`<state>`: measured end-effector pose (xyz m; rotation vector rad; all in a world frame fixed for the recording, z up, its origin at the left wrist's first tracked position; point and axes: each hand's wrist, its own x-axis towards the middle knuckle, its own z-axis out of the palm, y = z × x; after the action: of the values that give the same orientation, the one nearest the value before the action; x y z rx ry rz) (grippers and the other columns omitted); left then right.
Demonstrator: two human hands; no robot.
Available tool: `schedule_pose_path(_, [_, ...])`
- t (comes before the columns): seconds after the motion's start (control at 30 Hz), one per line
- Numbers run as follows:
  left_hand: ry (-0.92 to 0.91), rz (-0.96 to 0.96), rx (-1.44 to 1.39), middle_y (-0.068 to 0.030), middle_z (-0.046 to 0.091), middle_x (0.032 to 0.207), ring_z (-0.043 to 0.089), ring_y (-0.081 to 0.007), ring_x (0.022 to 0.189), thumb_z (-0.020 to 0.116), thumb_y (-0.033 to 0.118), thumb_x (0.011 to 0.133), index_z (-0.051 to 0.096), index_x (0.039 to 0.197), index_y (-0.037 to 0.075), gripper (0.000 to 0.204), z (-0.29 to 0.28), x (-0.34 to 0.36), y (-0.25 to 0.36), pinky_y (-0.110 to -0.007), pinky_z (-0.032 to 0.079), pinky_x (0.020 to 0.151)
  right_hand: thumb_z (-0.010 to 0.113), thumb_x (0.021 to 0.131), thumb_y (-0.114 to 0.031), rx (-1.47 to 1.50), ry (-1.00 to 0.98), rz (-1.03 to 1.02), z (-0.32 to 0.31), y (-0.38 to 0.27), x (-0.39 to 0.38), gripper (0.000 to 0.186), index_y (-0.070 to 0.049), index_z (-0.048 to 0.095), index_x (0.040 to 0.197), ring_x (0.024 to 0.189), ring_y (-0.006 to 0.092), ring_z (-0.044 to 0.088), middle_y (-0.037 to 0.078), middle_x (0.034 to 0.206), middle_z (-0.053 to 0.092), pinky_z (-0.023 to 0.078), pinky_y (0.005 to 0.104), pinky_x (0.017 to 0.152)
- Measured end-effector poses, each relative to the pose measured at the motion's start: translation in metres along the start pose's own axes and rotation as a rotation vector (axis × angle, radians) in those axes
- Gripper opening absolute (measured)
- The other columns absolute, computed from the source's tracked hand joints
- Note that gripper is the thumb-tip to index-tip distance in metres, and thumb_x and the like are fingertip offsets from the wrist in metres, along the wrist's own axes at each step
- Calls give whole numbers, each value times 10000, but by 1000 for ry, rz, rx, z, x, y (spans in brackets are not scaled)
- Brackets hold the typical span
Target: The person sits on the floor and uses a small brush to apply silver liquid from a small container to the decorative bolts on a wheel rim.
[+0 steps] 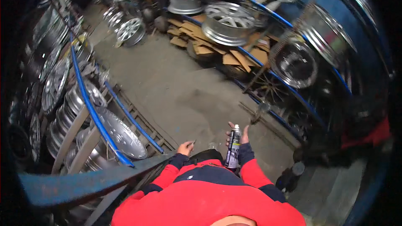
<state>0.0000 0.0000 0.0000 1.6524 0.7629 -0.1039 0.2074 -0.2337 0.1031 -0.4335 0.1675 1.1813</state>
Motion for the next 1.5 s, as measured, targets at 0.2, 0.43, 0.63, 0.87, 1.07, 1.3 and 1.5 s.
schedule_pose_path(0.2, [284, 17, -231, -56, 667, 796, 630, -135, 702, 587, 171, 909, 628, 1166, 29, 296, -34, 135, 83, -286, 493, 611, 618, 880, -420, -207, 166, 333, 15, -87, 141, 500, -53, 507, 1201, 631, 265, 641, 125, 852, 627, 565, 422, 576])
schedule_pose_path(0.43, [644, -355, -733, -48, 641, 826, 589, -151, 630, 633, 242, 896, 604, 1132, 44, 309, -77, 185, -25, -283, 450, 495, 753, 789, -269, -790, 393, -39, 28, -260, 430, 344, -49, 575, 986, 594, 231, 616, 101, 738, 634, 512, 373, 564])
schedule_pose_path(0.63, [668, -969, -290, -61, 630, 744, 560, -195, 601, 638, 240, 859, 643, 1038, 77, 243, -54, 162, -40, -322, 449, 525, 749, 738, -184, -1201, 471, -59, 76, -250, 638, 341, -90, 568, 1011, 595, 193, 559, 46, 754, 566, 487, 359, 548])
schedule_pose_path(0.87, [575, -1047, -521, -87, 649, 819, 596, -241, 713, 611, 248, 841, 652, 1050, 101, 259, -92, 293, 1, -359, 483, 612, 830, 689, -319, -1862, -393, 381, 215, -217, 893, 535, 20, 598, 1032, 769, 226, 654, 110, 830, 670, 542, 394, 721])
schedule_pose_path(1.07, [447, -962, -209, -109, 665, 882, 627, -280, 809, 587, 255, 825, 660, 1059, 121, 280, -289, 415, -40, -390, 511, 687, 833, 700, -260, -2052, -457, -21, 232, -221, 1100, 467, 42, 612, 979, 738, 204, 674, 107, 811, 677, 556, 362, 685])
schedule_pose_path(1.3, [1087, -707, -341, -151, 620, 982, 606, -238, 768, 583, 130, 870, 564, 1209, 62, 346, -743, 532, -101, -407, 569, 698, 741, 806, -182, -1362, 51, 169, 267, -215, 1250, 261, -39, 620, 988, 758, 189, 663, 57, 846, 661, 539, 301, 677])
schedule_pose_path(1.5, [1176, -196, -398, -92, 670, 836, 618, -166, 726, 639, 255, 869, 626, 1099, -14, 355, -1003, 752, 40, -313, 498, 672, 749, 785, -309, -648, 610, -6, 254, -216, 1397, 542, -3, 562, 1191, 997, 260, 617, 140, 1078, 641, 516, 385, 859])
